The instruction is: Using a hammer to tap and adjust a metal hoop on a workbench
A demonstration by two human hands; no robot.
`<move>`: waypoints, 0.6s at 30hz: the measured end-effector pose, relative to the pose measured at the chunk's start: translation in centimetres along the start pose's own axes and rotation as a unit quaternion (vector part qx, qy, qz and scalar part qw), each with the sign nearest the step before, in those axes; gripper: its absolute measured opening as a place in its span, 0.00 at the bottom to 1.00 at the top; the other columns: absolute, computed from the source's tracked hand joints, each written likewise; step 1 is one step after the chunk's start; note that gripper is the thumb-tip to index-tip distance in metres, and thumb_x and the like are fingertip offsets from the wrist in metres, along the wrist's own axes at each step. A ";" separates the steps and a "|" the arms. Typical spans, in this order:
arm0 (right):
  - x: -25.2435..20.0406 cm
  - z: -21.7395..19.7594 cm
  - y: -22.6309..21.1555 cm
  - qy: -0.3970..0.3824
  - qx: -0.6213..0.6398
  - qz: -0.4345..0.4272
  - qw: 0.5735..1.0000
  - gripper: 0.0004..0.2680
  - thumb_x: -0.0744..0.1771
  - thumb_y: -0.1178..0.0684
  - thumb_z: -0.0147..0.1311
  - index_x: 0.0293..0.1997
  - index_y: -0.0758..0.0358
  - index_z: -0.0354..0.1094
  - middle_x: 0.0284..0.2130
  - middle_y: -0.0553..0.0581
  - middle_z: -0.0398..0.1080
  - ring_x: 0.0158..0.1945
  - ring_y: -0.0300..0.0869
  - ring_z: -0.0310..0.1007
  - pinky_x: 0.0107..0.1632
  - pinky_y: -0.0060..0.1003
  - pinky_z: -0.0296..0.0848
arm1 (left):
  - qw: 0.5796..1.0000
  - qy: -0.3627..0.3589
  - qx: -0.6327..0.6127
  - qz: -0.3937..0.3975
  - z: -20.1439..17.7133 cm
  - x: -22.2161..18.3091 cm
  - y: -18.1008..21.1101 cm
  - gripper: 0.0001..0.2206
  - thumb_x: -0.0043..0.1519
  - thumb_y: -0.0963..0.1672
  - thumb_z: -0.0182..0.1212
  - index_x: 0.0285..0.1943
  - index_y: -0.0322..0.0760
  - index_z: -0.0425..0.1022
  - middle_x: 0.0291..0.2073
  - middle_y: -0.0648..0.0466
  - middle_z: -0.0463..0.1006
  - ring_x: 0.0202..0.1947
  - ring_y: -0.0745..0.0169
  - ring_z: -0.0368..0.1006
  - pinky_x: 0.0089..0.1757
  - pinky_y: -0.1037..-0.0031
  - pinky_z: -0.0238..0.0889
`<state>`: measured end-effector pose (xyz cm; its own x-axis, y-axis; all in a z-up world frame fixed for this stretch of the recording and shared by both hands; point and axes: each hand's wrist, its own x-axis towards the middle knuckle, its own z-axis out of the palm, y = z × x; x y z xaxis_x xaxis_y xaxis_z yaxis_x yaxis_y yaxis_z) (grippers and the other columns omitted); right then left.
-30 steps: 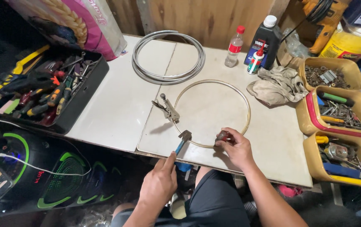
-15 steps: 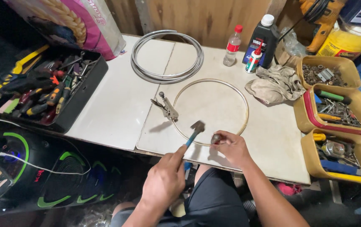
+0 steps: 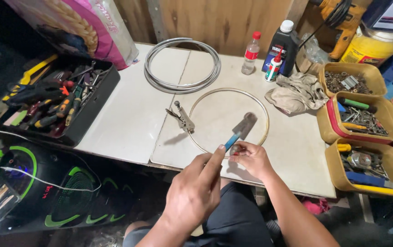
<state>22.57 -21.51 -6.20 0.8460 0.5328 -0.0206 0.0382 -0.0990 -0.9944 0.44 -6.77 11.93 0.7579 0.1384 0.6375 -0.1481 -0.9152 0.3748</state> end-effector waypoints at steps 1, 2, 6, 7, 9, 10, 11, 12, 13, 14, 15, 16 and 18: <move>0.0 0.0 0.0 0.004 -0.008 -0.008 1.000 0.10 0.58 0.63 0.74 0.37 0.62 0.77 0.27 0.47 0.74 0.34 0.32 0.72 0.39 0.27 0.73 | 0.998 0.042 -0.026 0.031 -0.2 0.0 0.3 0.25 0.65 0.39 0.60 0.73 0.41 0.63 0.47 0.47 0.78 0.28 0.44 0.74 0.23 0.59 0.65; 0.2 -0.3 0.4 0.003 -0.008 -0.010 1.000 0.10 0.58 0.63 0.74 0.37 0.62 0.77 0.27 0.47 0.74 0.34 0.32 0.72 0.39 0.27 0.73 | 0.998 0.043 -0.025 0.032 1.0 -0.8 -0.5 0.25 0.65 0.39 0.60 0.73 0.41 0.63 0.47 0.47 0.78 0.28 0.44 0.74 0.23 0.59 0.65; -0.1 -0.5 -0.7 0.002 -0.064 0.037 0.997 0.09 0.58 0.62 0.73 0.37 0.63 0.78 0.31 0.51 0.78 0.39 0.35 0.77 0.40 0.32 0.76 | 0.987 -0.152 0.034 -0.042 3.6 -2.1 -2.3 0.23 0.62 0.44 0.56 0.69 0.44 0.69 0.37 0.47 0.74 0.23 0.32 0.72 0.22 0.47 0.65; -0.1 0.0 -1.8 -0.004 -0.074 0.041 0.996 0.08 0.59 0.64 0.72 0.34 0.62 0.76 0.27 0.48 0.73 0.37 0.33 0.72 0.42 0.32 0.74 | 0.976 -0.191 0.030 -0.101 3.5 -1.7 -2.6 0.23 0.63 0.46 0.54 0.69 0.47 0.68 0.36 0.47 0.75 0.26 0.27 0.73 0.26 0.41 0.67; 0.4 -0.2 -0.1 -0.002 -0.031 0.028 0.999 0.10 0.59 0.66 0.72 0.38 0.63 0.77 0.29 0.49 0.73 0.37 0.34 0.72 0.42 0.31 0.76 | 0.993 -0.103 0.020 -0.057 1.0 -0.3 -1.3 0.23 0.62 0.44 0.58 0.69 0.44 0.70 0.38 0.49 0.76 0.24 0.34 0.73 0.24 0.48 0.66; 0.4 -0.4 1.0 0.000 0.011 0.017 1.000 0.13 0.58 0.68 0.72 0.42 0.64 0.78 0.31 0.50 0.73 0.37 0.35 0.73 0.43 0.30 0.77 | 1.000 -0.015 0.010 -0.014 -0.1 0.2 -0.5 0.23 0.62 0.41 0.61 0.68 0.41 0.71 0.40 0.51 0.77 0.22 0.41 0.72 0.22 0.54 0.65; 0.5 -0.3 1.1 -0.001 0.013 0.016 1.000 0.13 0.58 0.68 0.72 0.42 0.64 0.78 0.31 0.50 0.73 0.37 0.35 0.73 0.43 0.30 0.77 | 1.000 -0.015 0.012 -0.013 -1.0 0.6 0.0 0.23 0.62 0.41 0.61 0.68 0.41 0.71 0.40 0.51 0.77 0.22 0.41 0.72 0.22 0.54 0.65; 0.5 -0.1 1.2 -0.002 0.015 0.008 1.000 0.13 0.57 0.68 0.72 0.42 0.65 0.78 0.31 0.50 0.74 0.36 0.35 0.72 0.42 0.30 0.76 | 0.999 0.031 -0.023 0.004 -1.9 1.0 0.6 0.21 0.64 0.40 0.60 0.68 0.39 0.69 0.43 0.49 0.78 0.29 0.43 0.75 0.26 0.58 0.67; 0.5 -0.3 1.3 -0.001 0.016 0.000 1.000 0.14 0.57 0.67 0.73 0.42 0.65 0.78 0.30 0.51 0.74 0.35 0.34 0.72 0.41 0.29 0.75 | 0.995 0.078 -0.061 0.022 -2.5 1.6 1.2 0.20 0.66 0.38 0.59 0.68 0.38 0.68 0.47 0.47 0.79 0.35 0.46 0.77 0.30 0.62 0.69; 0.5 -0.4 1.1 0.001 0.017 -0.001 1.000 0.14 0.57 0.67 0.73 0.42 0.65 0.78 0.30 0.51 0.74 0.35 0.34 0.72 0.41 0.29 0.75 | 0.995 0.077 -0.062 0.025 -1.1 0.7 0.5 0.20 0.66 0.38 0.59 0.68 0.38 0.68 0.47 0.47 0.79 0.35 0.46 0.77 0.30 0.62 0.69; 0.5 -0.5 1.0 -0.011 0.016 0.007 1.000 0.14 0.57 0.66 0.73 0.43 0.65 0.79 0.32 0.51 0.78 0.35 0.35 0.74 0.41 0.31 0.76 | 0.992 0.070 -0.090 0.051 0.3 -0.3 -0.3 0.20 0.65 0.38 0.58 0.68 0.35 0.67 0.50 0.43 0.77 0.36 0.42 0.78 0.32 0.62 0.71; 0.5 -0.4 0.8 -0.024 0.015 0.015 0.999 0.14 0.57 0.65 0.73 0.44 0.65 0.80 0.34 0.52 0.81 0.36 0.35 0.75 0.40 0.33 0.77 | 0.988 0.063 -0.117 0.077 1.6 -1.3 -1.1 0.20 0.65 0.37 0.57 0.67 0.31 0.66 0.52 0.39 0.75 0.37 0.39 0.78 0.34 0.61 0.74; 0.4 -0.4 0.8 -0.060 0.018 -0.045 0.997 0.08 0.59 0.64 0.71 0.37 0.63 0.77 0.32 0.51 0.77 0.35 0.36 0.71 0.38 0.32 0.71 | 0.996 -0.069 -0.055 0.012 3.9 -3.1 -2.1 0.22 0.63 0.39 0.56 0.69 0.37 0.66 0.45 0.42 0.74 0.30 0.34 0.75 0.28 0.53 0.70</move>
<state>23.17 -21.69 -6.98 0.7709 0.6343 0.0581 0.0890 -0.0171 -0.9959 0.83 -6.77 6.59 0.8327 0.0574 0.5507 -0.2292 -0.8697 0.4372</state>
